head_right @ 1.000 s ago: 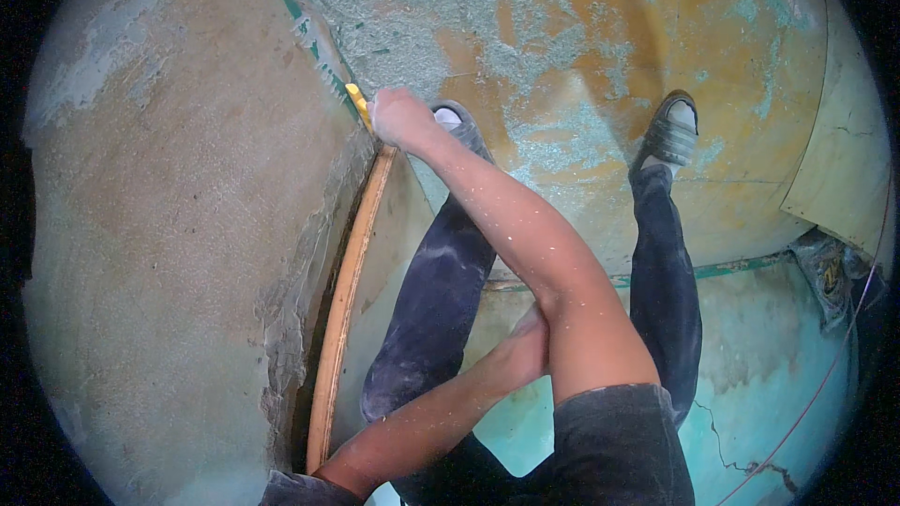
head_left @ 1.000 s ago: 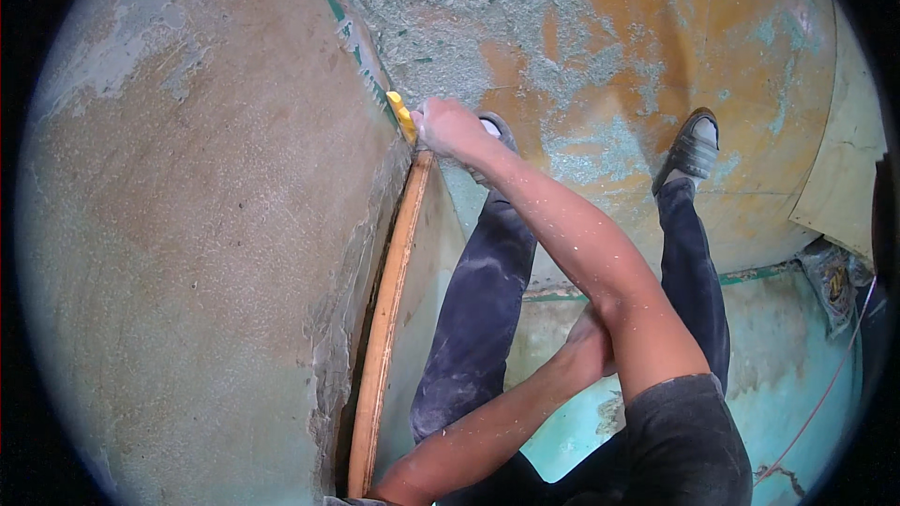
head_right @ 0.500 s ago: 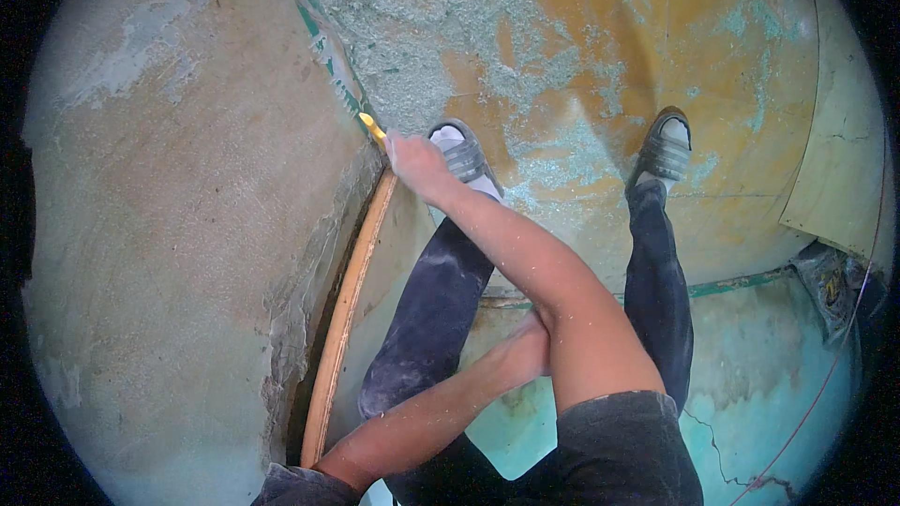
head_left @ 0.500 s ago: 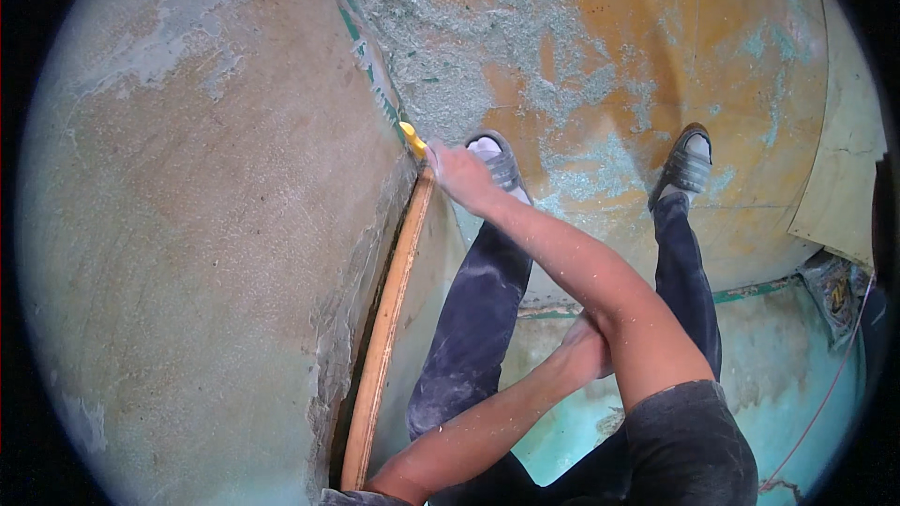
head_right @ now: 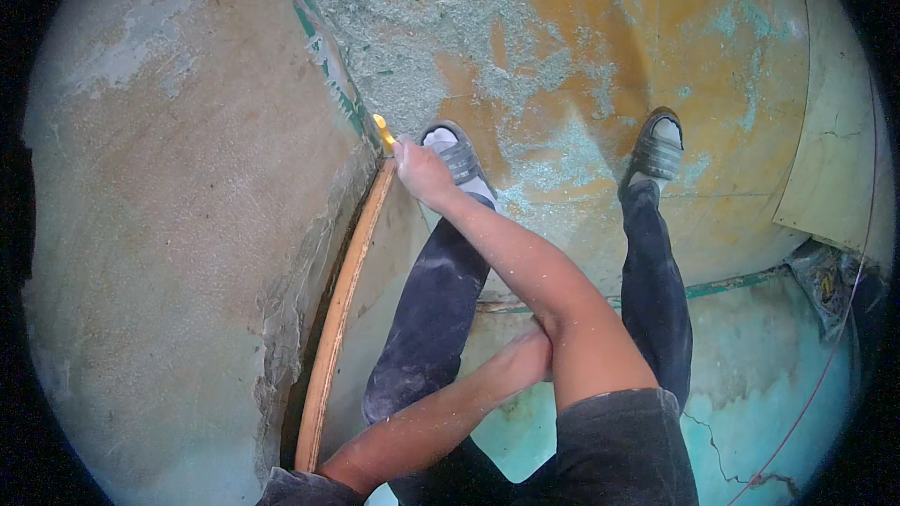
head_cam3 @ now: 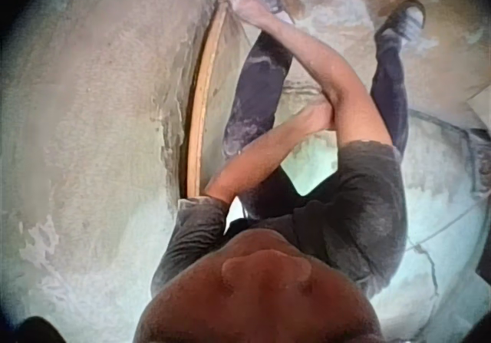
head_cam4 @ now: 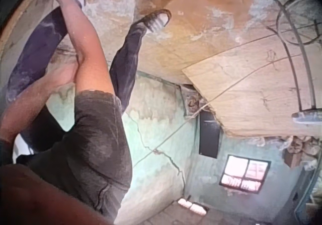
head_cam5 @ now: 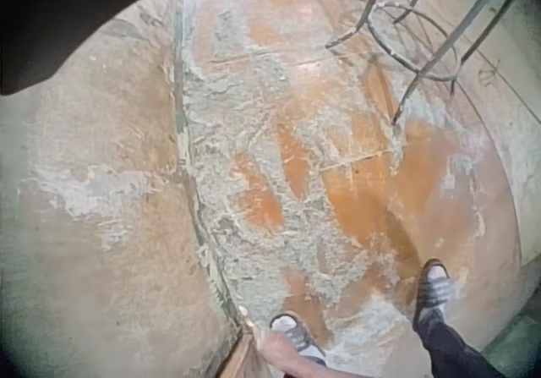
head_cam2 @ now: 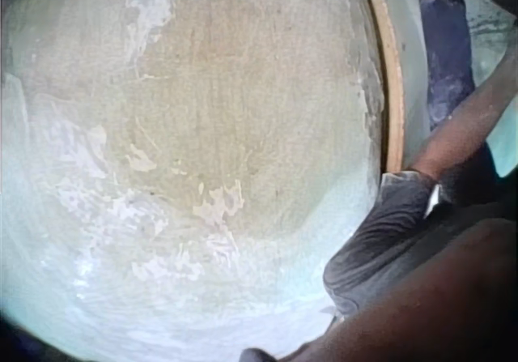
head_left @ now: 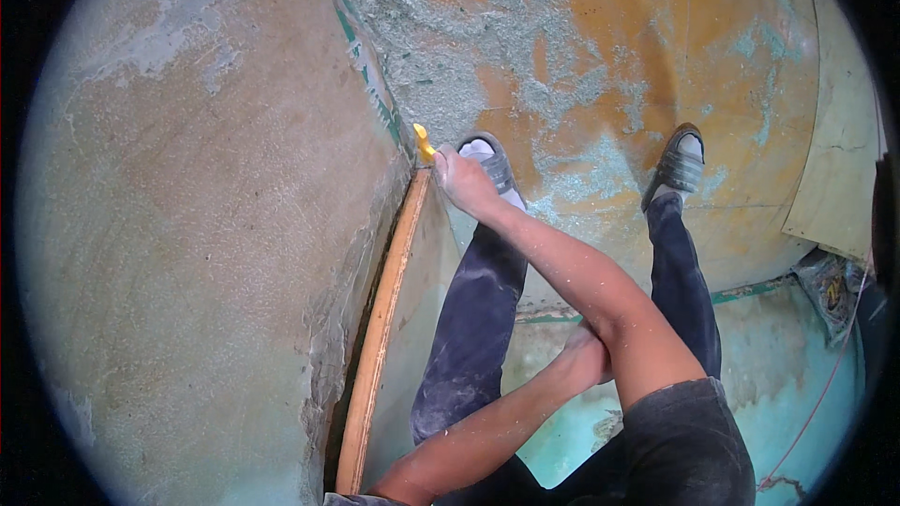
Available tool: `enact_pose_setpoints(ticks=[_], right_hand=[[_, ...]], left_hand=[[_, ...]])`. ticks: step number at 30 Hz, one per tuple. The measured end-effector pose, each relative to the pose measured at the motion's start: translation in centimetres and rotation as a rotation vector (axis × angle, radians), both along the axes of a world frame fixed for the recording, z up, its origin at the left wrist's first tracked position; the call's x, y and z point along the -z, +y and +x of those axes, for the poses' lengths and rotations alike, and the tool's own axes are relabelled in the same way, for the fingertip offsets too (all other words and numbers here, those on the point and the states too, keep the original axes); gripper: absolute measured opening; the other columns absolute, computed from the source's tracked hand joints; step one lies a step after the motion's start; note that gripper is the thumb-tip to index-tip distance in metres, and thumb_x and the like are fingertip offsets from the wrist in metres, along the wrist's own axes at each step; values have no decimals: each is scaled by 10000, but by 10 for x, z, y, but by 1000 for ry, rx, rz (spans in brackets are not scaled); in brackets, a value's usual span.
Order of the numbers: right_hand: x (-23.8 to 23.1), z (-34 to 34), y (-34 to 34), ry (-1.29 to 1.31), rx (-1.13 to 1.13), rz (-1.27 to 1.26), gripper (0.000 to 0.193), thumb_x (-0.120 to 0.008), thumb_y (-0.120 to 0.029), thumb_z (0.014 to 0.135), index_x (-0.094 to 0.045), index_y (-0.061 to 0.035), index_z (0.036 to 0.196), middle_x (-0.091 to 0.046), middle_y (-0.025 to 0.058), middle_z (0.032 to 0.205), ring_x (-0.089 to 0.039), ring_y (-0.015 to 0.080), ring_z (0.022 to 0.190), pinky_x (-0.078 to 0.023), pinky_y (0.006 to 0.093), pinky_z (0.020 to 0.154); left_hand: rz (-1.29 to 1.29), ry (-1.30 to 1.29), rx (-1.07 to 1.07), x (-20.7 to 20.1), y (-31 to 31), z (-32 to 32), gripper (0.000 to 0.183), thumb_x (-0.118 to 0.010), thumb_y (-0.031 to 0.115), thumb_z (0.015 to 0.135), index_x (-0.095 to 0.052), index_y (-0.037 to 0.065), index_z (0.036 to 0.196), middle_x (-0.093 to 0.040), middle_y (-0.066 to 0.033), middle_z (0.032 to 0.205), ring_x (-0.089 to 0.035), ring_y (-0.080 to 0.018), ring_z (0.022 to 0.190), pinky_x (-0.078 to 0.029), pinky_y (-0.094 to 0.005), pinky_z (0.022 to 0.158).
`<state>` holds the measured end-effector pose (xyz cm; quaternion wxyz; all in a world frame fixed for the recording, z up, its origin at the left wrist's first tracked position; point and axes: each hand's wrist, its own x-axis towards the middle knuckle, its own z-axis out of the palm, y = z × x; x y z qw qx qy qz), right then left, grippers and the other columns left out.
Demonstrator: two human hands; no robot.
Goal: The person scrapes and sands a wall surface using a scraping tool and a sanding block to remove plaster as part of a building renovation.
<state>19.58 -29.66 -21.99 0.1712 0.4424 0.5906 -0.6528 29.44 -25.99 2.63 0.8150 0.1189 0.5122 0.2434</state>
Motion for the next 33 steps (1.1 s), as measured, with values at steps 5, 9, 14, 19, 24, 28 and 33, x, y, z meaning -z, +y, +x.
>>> enact_pose_setpoints(ticks=[5, 9, 14, 19, 24, 28, 33], right_hand=[[-4, -18, 18, 56, -116, -48, 334, -383, -322, 982, -531, -23, 988, -618, 285, 823, -595, 468, 816, -450, 562, 730], [9, -24, 16, 74, -152, 17, 345, -381, -315, 985, -541, -10, 971, -617, 274, 809, -593, 463, 804, -447, 552, 719], [2, -34, 3, 87, -125, 22, 331, -382, -291, 987, -548, -5, 975, -612, 272, 800, -591, 461, 791, -449, 548, 716], [19, -35, 18, 52, -124, 44, 347, -396, -292, 980, -571, 6, 951, -609, 286, 808, -594, 457, 817, -451, 550, 740], [19, -41, 27, 61, -160, 79, 361, -394, -296, 975, -576, 14, 935, -613, 281, 832, -592, 459, 826, -452, 539, 750], [17, -44, 30, 194, -187, 32, 357, -411, -299, 970, -573, 17, 941, -601, 310, 834, -582, 473, 816, -451, 538, 755], [11, -48, 14, 24, -145, 5, 360, -430, -317, 963, -563, 16, 994, -598, 320, 863, -575, 478, 856, -440, 554, 771]], left_hand=[[-129, -92, 9, 2, 13, -23, 357, -448, 286, 939, -487, 37, 1192, -577, -139, 1224, -544, -272, 1109, -415, -376, 985], [-217, -201, -568, 10, -18, 5, 445, -651, 135, 800, -536, -4, 1207, -530, -247, 1249, -472, -407, 1181, -388, -439, 990], [-113, -57, -333, 8, -29, 0, 456, -648, 148, 797, -524, 5, 1211, -530, -232, 1252, -466, -392, 1185, -384, -438, 996], [-37, -41, -316, 16, -28, 6, 370, -540, 194, 867, -505, 17, 1190, -548, -194, 1237, -502, -338, 1142, -402, -416, 982], [38, -25, -294, 23, -30, 10, 317, -432, 239, 937, -486, 30, 1168, -566, -157, 1223, -539, -283, 1099, -420, -393, 968], [84, -8, -277, 24, -25, 7, 309, -367, 267, 979, -475, 37, 1155, -577, -134, 1214, -561, -251, 1073, -431, -379, 960], [-134, -91, -350, 0, -14, -15, 343, -359, 274, 985, -461, 54, 1227, -552, -112, 1258, -527, -236, 1137, -405, -382, 994]])
